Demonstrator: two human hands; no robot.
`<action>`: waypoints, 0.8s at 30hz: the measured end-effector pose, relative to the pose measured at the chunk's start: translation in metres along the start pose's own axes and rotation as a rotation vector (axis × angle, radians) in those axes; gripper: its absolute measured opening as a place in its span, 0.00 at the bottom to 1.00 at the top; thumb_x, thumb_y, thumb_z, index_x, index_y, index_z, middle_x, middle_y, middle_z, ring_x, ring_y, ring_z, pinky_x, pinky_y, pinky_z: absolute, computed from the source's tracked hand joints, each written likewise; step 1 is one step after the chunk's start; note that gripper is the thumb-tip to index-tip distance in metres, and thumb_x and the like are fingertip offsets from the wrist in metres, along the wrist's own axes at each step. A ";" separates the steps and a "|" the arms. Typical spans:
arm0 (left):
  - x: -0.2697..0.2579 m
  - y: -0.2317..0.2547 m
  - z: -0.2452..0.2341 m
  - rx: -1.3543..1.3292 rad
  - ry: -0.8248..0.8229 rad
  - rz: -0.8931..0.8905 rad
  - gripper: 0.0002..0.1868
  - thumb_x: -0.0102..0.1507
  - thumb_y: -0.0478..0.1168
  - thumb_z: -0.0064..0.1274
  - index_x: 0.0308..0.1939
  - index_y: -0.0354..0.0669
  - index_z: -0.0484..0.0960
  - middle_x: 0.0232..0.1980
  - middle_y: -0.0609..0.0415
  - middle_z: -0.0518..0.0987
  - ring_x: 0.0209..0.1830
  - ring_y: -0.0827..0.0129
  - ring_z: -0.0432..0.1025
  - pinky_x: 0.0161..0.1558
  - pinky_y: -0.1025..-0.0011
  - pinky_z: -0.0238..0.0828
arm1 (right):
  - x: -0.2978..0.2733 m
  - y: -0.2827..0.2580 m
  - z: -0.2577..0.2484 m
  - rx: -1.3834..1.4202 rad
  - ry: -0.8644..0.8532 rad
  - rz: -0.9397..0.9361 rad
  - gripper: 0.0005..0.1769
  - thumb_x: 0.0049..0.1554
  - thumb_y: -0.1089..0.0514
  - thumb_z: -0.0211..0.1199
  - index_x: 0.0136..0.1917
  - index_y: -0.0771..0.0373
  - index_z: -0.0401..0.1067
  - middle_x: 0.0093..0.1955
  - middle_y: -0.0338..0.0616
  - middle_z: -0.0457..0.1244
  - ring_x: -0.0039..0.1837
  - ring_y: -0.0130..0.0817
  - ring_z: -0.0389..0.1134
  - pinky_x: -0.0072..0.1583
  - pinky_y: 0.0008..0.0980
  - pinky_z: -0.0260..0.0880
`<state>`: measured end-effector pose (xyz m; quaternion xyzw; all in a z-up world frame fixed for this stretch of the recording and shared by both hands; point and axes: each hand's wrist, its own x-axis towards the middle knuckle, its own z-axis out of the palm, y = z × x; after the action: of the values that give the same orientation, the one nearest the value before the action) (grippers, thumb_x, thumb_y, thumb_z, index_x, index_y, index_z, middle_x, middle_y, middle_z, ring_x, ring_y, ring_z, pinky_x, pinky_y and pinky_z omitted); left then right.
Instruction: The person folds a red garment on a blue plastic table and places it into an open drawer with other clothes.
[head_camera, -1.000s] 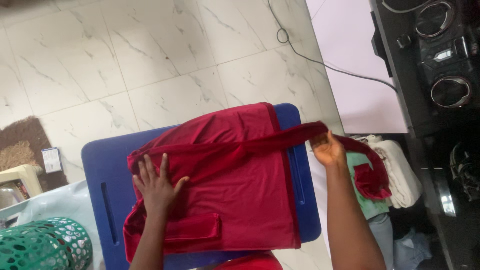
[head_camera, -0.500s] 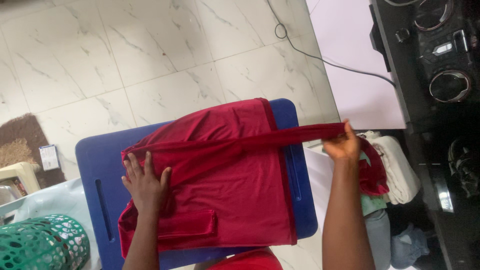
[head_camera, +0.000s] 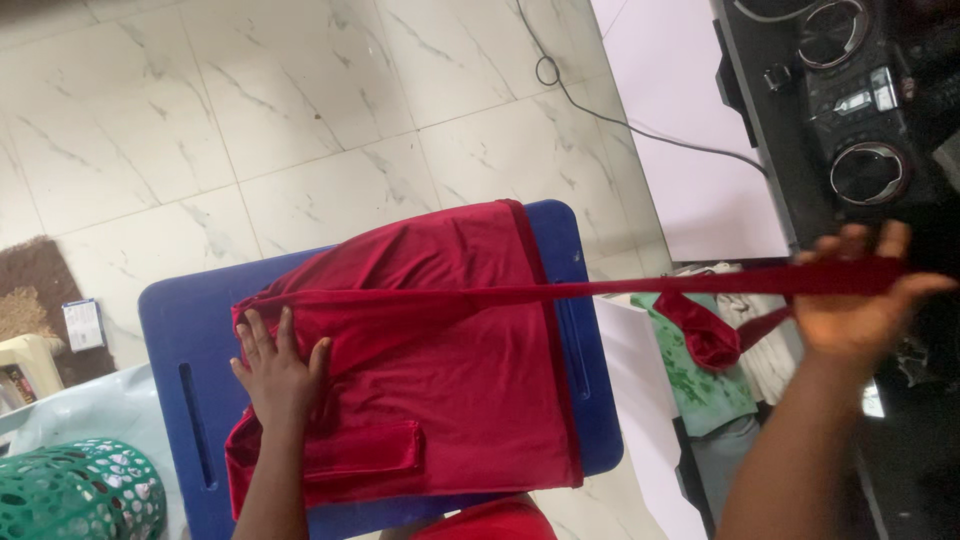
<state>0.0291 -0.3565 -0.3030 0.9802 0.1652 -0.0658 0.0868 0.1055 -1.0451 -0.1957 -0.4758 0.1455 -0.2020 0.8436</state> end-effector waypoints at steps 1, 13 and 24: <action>-0.001 0.001 -0.001 0.004 -0.001 -0.002 0.45 0.64 0.71 0.39 0.79 0.53 0.61 0.85 0.41 0.42 0.85 0.47 0.37 0.72 0.31 0.39 | 0.000 -0.007 -0.010 0.031 0.007 -0.030 0.41 0.59 0.34 0.72 0.72 0.56 0.58 0.62 0.47 0.66 0.62 0.41 0.69 0.67 0.44 0.68; -0.032 0.260 -0.061 -0.272 -0.101 0.438 0.42 0.57 0.51 0.63 0.73 0.48 0.64 0.79 0.41 0.55 0.81 0.46 0.45 0.74 0.40 0.40 | -0.047 -0.030 0.035 -0.283 0.256 -0.061 0.43 0.61 0.44 0.78 0.81 0.50 0.60 0.47 0.37 0.61 0.45 0.30 0.61 0.60 0.41 0.65; -0.059 0.396 -0.001 -0.195 -0.324 1.003 0.18 0.68 0.50 0.55 0.60 0.51 0.80 0.62 0.50 0.80 0.77 0.53 0.64 0.80 0.45 0.49 | -0.071 -0.069 0.094 -0.570 0.204 -0.120 0.40 0.66 0.42 0.72 0.81 0.55 0.56 0.52 0.34 0.59 0.53 0.26 0.62 0.60 0.33 0.65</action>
<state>0.1067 -0.7431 -0.2335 0.9034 -0.3337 -0.1511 0.2228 0.0706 -0.9731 -0.0855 -0.6781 0.2520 -0.2491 0.6439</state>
